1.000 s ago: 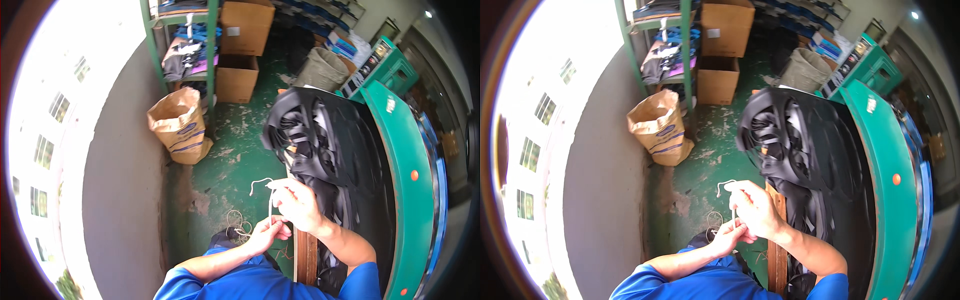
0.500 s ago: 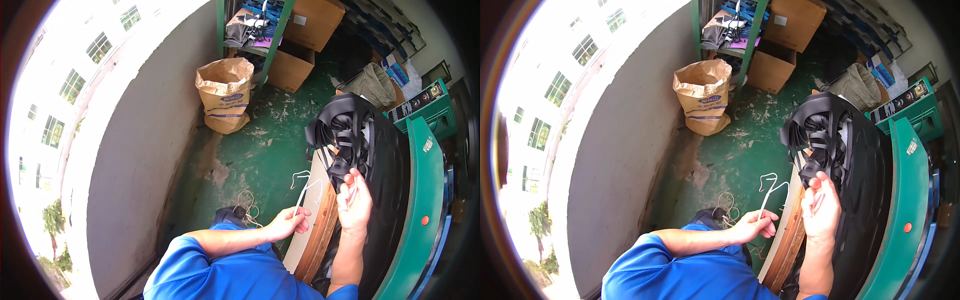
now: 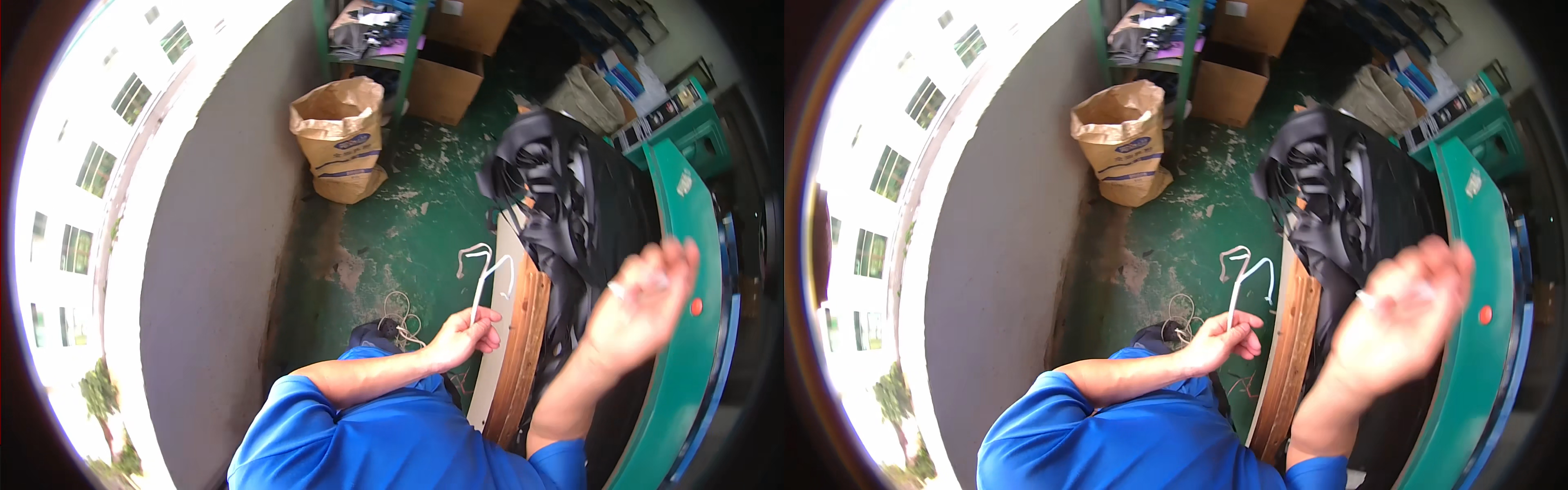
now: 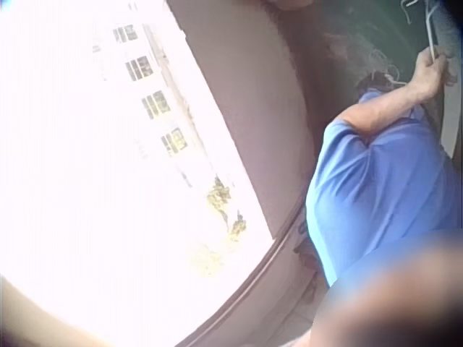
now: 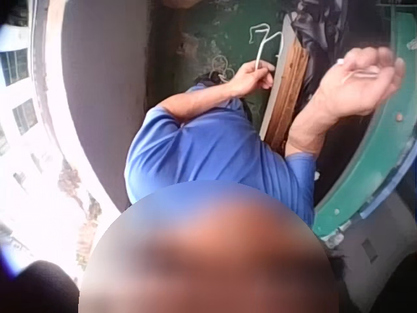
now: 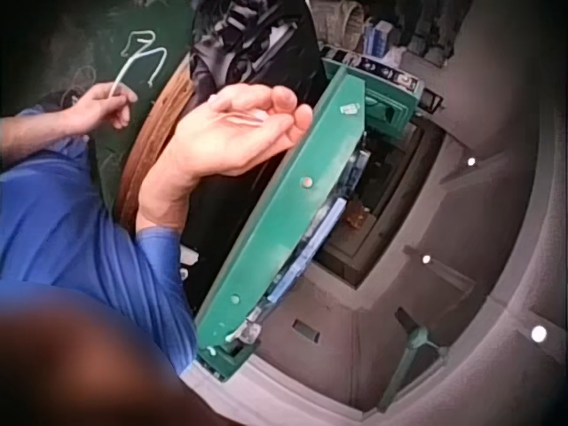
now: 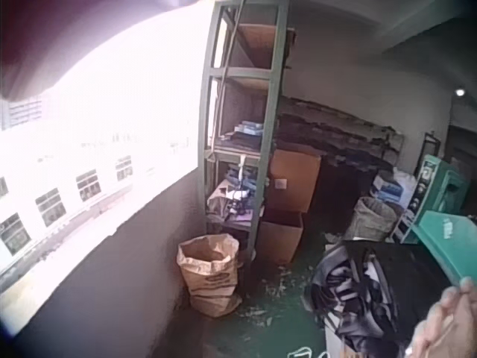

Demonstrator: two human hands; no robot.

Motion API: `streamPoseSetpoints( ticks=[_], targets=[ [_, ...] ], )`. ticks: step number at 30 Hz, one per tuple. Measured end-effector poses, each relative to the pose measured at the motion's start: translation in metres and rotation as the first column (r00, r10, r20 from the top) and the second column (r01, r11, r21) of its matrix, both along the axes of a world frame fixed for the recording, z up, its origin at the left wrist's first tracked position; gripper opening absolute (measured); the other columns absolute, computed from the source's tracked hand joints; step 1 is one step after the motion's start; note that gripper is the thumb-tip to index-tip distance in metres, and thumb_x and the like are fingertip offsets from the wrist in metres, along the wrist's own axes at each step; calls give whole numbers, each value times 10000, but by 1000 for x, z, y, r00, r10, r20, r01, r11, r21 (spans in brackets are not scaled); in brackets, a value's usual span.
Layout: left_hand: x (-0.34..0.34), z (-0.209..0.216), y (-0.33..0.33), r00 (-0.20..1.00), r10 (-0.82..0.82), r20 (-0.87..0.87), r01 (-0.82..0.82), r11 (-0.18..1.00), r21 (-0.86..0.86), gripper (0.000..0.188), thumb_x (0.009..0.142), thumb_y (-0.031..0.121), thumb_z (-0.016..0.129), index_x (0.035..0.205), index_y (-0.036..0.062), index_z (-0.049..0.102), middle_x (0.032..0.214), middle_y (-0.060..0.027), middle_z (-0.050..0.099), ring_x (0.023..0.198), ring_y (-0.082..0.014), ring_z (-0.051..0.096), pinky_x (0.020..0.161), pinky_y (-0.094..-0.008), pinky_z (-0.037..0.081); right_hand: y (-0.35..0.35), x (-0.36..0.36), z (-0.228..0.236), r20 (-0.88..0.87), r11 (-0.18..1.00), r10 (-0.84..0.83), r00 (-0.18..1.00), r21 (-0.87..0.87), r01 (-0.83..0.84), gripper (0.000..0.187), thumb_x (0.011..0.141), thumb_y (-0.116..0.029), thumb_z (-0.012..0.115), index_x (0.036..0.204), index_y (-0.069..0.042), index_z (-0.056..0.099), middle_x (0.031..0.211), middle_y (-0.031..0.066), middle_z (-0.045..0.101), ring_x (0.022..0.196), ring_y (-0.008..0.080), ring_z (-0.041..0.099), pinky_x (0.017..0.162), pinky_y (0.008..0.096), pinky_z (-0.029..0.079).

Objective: Assemble product components by threading a cord through a plastic part and trimming it with scissors.

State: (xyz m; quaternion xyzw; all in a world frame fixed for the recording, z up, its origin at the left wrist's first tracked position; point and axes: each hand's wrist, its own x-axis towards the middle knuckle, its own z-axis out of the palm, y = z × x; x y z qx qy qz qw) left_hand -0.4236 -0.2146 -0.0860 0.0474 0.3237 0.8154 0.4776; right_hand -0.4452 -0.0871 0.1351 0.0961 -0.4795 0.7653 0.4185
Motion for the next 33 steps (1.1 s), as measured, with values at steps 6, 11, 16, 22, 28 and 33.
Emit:
streamPoseSetpoints(
  ticks=[6, 11, 16, 22, 28, 33],
  targets=[
    [-2, 14, -2, 995, -7, -101, 6, 1000, -6, 245, 1007, 171, 410, 1161, 11, 512, 808, -55, 622, 726, -116, 603, 659, -239, 509, -27, -21, -29, 432, 786, -237, 870, 612, -90, 438, 935, -161, 572, 1288, 63, 445, 1311, 192, 480, 1244, 246, 439, 1064, 375, 307],
    [14, 35, 14, 943, -210, -259, 203, 978, -52, 236, 1007, 174, 412, 1151, 21, 521, 748, -23, 584, 639, -81, 536, 575, -213, 448, 37, 90, -76, 782, 950, -178, 597, 295, -104, 166, 924, -62, 568, 1058, 30, 597, 972, 81, 657, 899, 108, 608, 823, 245, 487],
    [53, 52, 32, 788, -403, -465, 424, 903, -65, 217, 1009, 170, 406, 1128, 26, 517, 735, -17, 563, 627, -77, 511, 570, -209, 427, 17, 172, -86, 797, 965, -197, 571, 260, -30, 205, 927, -58, 554, 1104, 43, 573, 1054, 125, 645, 984, 183, 624, 882, 316, 497],
    [127, 75, 55, 549, -691, -470, 759, 648, -66, 215, 1010, 166, 399, 1131, 37, 522, 712, -1, 540, 616, -63, 493, 559, -205, 420, 7, 266, -68, 693, 915, -364, 622, 143, 376, 286, 934, -54, 537, 1205, 33, 506, 1036, 170, 647, 957, 233, 646, 848, 339, 523],
    [195, 90, 68, 248, -866, -434, 947, 311, -79, 237, 1016, 210, 396, 1146, 66, 532, 701, -11, 559, 559, -62, 483, 496, -185, 366, -13, 356, -61, 651, 736, -552, 521, 87, 671, 258, 932, -45, 540, 1178, 29, 540, 991, 182, 656, 879, 246, 667, 775, 322, 555],
    [231, 104, 71, 89, -917, -388, 979, 153, -138, 256, 1017, 214, 393, 1146, 37, 524, 699, -34, 559, 572, -78, 501, 503, -195, 381, -25, 416, -67, 598, 614, -681, 423, 151, 775, 241, 933, -68, 546, 1152, 30, 564, 998, 185, 657, 879, 250, 670, 763, 328, 558]
  ],
)
